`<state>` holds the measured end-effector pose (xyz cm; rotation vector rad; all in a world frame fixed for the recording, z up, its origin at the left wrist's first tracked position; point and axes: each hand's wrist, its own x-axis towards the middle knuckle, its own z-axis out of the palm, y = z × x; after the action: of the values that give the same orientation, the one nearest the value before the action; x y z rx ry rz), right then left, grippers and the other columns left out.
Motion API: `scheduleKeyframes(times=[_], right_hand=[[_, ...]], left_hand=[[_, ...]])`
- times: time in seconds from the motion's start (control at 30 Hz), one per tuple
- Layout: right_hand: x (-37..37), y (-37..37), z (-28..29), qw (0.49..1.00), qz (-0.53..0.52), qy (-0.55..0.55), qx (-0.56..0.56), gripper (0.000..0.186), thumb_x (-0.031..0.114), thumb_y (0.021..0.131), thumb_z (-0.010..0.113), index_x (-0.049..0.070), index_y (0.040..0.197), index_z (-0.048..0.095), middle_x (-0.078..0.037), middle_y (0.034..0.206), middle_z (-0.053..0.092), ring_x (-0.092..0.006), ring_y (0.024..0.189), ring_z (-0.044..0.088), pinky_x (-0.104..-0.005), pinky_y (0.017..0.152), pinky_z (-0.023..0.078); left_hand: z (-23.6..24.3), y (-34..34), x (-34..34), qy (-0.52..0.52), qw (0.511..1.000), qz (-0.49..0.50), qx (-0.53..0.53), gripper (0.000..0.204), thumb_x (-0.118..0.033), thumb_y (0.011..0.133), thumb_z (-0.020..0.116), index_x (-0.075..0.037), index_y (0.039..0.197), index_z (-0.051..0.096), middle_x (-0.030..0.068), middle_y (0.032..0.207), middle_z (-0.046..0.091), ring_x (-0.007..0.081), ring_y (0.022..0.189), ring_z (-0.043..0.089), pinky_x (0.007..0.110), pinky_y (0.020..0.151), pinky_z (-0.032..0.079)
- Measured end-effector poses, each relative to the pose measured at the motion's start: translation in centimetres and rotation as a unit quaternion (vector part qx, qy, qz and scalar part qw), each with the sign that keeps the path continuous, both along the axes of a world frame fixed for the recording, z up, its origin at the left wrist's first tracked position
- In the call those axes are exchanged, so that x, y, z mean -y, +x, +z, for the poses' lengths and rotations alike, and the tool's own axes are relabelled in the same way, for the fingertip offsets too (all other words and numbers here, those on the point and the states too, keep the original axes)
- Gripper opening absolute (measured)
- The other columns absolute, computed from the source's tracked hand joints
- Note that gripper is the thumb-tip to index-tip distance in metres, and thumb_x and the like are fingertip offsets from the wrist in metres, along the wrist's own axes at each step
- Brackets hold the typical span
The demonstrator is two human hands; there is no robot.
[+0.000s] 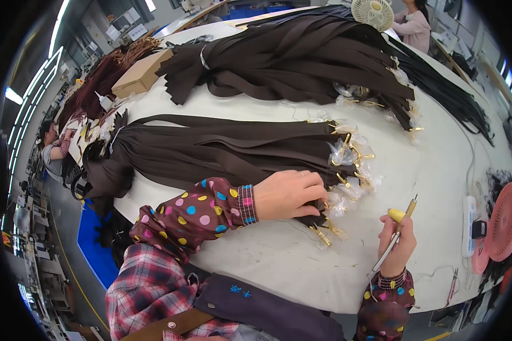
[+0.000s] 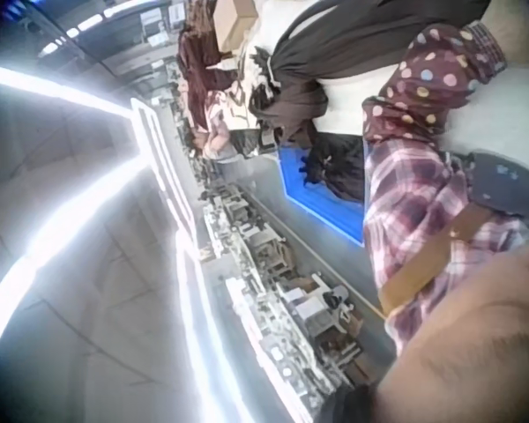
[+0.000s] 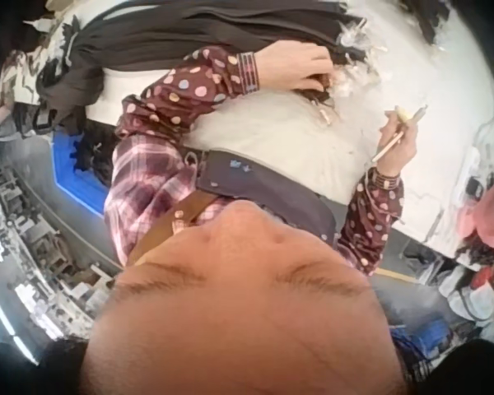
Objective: The person uses a yellow-handled tool to stitch or secure a metal clasp onto the end of a brown fabric strap. They repeat this process on several straps laid out on a white worktable in a factory setting.
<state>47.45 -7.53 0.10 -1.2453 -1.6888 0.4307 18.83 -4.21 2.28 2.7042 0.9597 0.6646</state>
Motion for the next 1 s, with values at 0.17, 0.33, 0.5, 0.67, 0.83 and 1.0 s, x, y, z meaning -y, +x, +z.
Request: scheduleKeyframes(times=[0.17,0.33,0.5,0.67,0.83,1.0], right_hand=[[-0.3,0.0,-0.2,1.0,0.001,0.0,0.002,0.013,0.0,0.094,0.052,0.002,0.106,0.056,-0.006,0.082,0.063,-0.005,0.056,0.05,-0.0199,0.052,0.043],[-0.2,-0.1,-0.2,1.0,-0.008,0.015,0.003,0.015,-0.002,0.092,0.053,0.002,0.106,0.057,-0.006,0.08,0.064,-0.0065,0.056,0.053,-0.0204,0.051,0.044],[0.1,0.1,0.4,1.0,-0.006,0.007,0.003,0.015,-0.002,0.092,0.054,0.002,0.106,0.057,-0.006,0.08,0.065,-0.0065,0.055,0.054,-0.0204,0.051,0.044],[-0.2,-0.4,-0.1,1.0,-0.001,-0.007,0.0,0.012,-0.001,0.092,0.055,-0.001,0.104,0.058,-0.006,0.08,0.066,-0.0065,0.056,0.055,-0.0207,0.052,0.044],[0.1,0.0,0.6,1.0,-0.001,0.005,-0.01,0.014,-0.002,0.09,0.057,0.0,0.104,0.059,-0.007,0.079,0.067,-0.0068,0.058,0.056,-0.0201,0.054,0.044],[0.2,0.0,0.6,1.0,0.013,0.015,0.001,0.015,-0.004,0.087,0.06,0.0,0.102,0.061,-0.008,0.078,0.067,-0.008,0.057,0.057,-0.0207,0.053,0.043]], left_hand=[[-0.2,-0.5,0.7,-0.051,0.997,-0.007,-0.049,0.034,-0.025,0.079,0.073,-0.014,0.105,0.054,0.0026,0.092,0.053,0.0226,0.087,0.058,0.035,0.07,0.049],[0.4,-0.1,-0.2,0.048,0.998,-0.032,-0.031,0.03,-0.026,0.079,0.071,-0.014,0.101,0.055,0.0021,0.09,0.052,0.0205,0.084,0.057,0.034,0.068,0.049],[-0.2,1.6,-1.0,0.096,0.995,-0.022,-0.017,0.02,-0.026,0.082,0.068,-0.012,0.089,0.055,0.0014,0.086,0.052,0.0194,0.083,0.057,0.034,0.067,0.048],[-0.1,2.3,-1.9,0.104,0.994,0.007,-0.023,0.017,-0.024,0.083,0.064,-0.011,0.08,0.054,0.0022,0.08,0.054,0.0217,0.078,0.058,0.035,0.065,0.047],[2.4,-0.6,-1.4,-0.022,0.999,-0.031,0.015,0.018,-0.026,0.084,0.068,-0.012,0.092,0.06,0.0028,0.087,0.058,0.023,0.083,0.059,0.034,0.071,0.047],[1.5,-1.6,0.7,0.003,0.994,-0.034,-0.107,0.039,-0.021,0.078,0.074,-0.015,0.114,0.059,0.0022,0.103,0.054,0.0197,0.093,0.056,0.033,0.078,0.046]])
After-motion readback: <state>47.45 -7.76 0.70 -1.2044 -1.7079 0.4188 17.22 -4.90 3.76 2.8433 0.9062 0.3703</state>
